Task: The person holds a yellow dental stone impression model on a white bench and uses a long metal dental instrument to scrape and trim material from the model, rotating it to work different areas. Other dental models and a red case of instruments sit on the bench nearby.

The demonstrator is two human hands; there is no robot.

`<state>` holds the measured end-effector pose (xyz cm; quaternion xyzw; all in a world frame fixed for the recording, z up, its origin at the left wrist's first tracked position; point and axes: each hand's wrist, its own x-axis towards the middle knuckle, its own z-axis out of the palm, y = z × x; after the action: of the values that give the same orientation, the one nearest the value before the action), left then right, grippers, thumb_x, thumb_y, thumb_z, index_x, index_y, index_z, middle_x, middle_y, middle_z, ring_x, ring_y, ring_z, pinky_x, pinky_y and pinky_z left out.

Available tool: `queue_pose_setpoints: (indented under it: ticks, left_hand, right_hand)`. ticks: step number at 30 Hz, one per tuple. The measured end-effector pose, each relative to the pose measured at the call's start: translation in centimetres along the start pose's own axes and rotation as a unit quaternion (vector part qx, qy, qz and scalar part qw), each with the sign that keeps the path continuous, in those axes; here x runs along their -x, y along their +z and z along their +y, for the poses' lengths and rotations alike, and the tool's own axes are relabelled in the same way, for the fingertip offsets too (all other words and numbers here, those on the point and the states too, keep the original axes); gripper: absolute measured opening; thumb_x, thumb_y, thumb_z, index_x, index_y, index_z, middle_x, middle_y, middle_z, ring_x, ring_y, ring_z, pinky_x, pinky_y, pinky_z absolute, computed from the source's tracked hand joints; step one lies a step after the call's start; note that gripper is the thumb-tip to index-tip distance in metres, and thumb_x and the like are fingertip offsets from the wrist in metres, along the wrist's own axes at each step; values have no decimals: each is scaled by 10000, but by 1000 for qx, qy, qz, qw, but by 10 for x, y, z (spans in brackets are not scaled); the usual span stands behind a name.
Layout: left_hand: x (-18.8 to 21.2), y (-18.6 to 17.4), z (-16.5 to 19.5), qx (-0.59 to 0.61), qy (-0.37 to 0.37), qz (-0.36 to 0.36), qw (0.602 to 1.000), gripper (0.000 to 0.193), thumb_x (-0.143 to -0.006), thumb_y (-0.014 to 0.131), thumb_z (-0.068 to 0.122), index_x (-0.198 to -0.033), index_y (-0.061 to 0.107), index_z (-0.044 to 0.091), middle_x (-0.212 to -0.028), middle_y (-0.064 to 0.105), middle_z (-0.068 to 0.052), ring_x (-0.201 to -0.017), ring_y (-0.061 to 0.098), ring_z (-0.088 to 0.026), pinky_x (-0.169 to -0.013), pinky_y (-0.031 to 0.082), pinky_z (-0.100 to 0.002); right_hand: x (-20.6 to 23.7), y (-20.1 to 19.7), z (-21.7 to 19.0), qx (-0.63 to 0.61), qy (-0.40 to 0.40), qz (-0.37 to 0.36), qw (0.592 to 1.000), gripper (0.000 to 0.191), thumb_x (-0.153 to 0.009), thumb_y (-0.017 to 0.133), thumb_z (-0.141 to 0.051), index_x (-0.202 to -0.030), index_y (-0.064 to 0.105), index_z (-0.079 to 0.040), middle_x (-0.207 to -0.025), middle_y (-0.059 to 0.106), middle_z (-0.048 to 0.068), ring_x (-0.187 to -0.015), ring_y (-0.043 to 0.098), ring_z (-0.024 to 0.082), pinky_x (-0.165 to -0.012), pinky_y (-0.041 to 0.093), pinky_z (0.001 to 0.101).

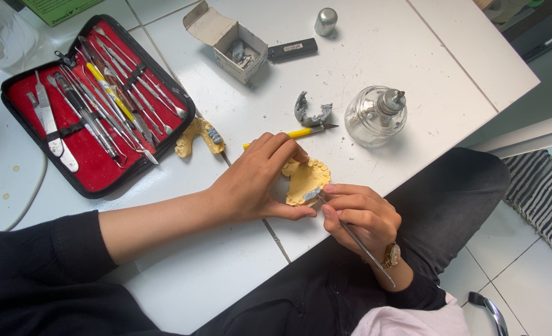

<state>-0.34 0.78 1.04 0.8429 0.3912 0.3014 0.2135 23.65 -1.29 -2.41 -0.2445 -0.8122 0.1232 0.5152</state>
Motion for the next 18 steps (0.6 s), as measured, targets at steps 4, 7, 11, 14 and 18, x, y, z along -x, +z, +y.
queue_pose_setpoints:
  ticks: [4, 7, 11, 14, 18]
  left_hand:
    - [0, 1, 0, 1, -3, -4, 1000, 768, -697, 897, 582, -1142, 581, 42, -1127, 584, -109, -1053, 586, -279, -899, 510, -432]
    - [0, 1, 0, 1, -2, -3, 1000, 767, -698, 898, 581, -1143, 583, 42, -1124, 584, -108, -1052, 586, -279, -897, 511, -431]
    - [-1, 1, 0, -1, -1, -2, 1000, 767, -694, 901, 581, -1136, 585, 40, -1116, 583, -110, -1043, 587, -280, -887, 509, -431]
    - [0, 1, 0, 1, 0, 0, 1000, 763, -695, 903, 573, -1140, 585, 40, -1117, 584, -109, -1044, 588, -281, -887, 507, -430]
    - [0, 1, 0, 0, -1, 5, 1000, 756, -695, 907, 561, -1140, 585, 41, -1121, 584, -110, -1047, 590, -284, -893, 507, -431]
  right_hand:
    - [-1, 0, -1, 10, -3, -2, 1000, 285, -863, 812, 4, -889, 540, -76, -842, 738, 88, -987, 773, 271, -800, 657, 344]
    - [-1, 0, 0, 6, -14, 1, 1000, 279, -863, 811, 1, -896, 543, -69, -840, 738, 92, -992, 769, 271, -797, 659, 341]
    - [-1, 0, 2, -1, -24, 3, 1000, 275, -856, 805, -1, -891, 544, -80, -826, 738, 86, -995, 768, 277, -788, 667, 332]
    - [0, 0, 2, 0, -25, 1, 1000, 278, -853, 807, -5, -889, 541, -80, -824, 739, 87, -995, 768, 282, -785, 665, 328]
    - [-1, 0, 1, 6, -24, 4, 1000, 276, -874, 804, 0, -896, 538, -69, -838, 739, 97, -999, 768, 279, -797, 663, 332]
